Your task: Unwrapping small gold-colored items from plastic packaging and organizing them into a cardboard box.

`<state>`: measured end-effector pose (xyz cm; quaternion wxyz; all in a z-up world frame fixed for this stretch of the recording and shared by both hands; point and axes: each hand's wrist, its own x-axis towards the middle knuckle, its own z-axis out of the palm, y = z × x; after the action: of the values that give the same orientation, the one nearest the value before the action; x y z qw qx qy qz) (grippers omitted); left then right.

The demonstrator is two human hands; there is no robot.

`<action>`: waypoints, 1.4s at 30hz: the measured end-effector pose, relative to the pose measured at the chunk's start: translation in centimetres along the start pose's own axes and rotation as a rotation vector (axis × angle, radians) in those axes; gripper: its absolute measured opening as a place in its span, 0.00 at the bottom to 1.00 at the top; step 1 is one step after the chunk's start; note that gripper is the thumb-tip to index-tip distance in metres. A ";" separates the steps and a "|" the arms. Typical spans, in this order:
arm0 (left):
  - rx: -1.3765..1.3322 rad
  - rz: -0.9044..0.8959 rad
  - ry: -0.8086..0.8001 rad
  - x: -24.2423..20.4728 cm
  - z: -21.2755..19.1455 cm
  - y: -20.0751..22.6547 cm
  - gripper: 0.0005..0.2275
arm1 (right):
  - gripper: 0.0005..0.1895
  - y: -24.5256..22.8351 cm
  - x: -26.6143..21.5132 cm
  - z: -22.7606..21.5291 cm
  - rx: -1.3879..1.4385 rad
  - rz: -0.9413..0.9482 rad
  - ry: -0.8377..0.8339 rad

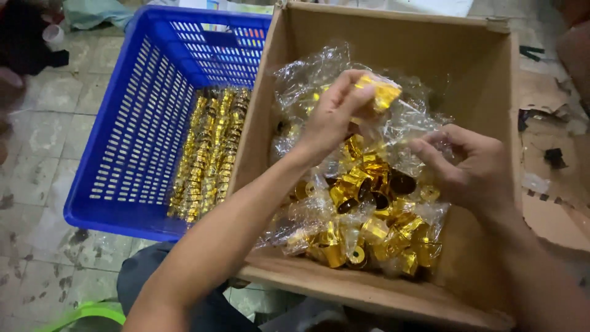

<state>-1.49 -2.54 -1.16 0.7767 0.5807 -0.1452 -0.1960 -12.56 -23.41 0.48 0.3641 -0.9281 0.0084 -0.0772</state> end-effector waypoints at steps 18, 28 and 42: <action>0.257 0.289 0.523 0.4 -2.8 1.2 0.11 | 0.17 1.8 0.2 0.0 0.652 -0.138 0.204; 0.392 0.467 0.531 0.8 -3.6 1.1 0.14 | 0.07 2.8 -0.1 0.2 0.256 -0.495 0.448; 0.636 0.539 0.548 1.0 -3.8 0.2 0.15 | 0.12 2.3 -0.1 -0.1 0.074 -0.649 0.557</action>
<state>1.12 0.22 -2.04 0.5940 0.7606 -0.1335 0.2255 -12.58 -25.13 -1.00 0.3377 -0.8127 -0.1888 -0.4358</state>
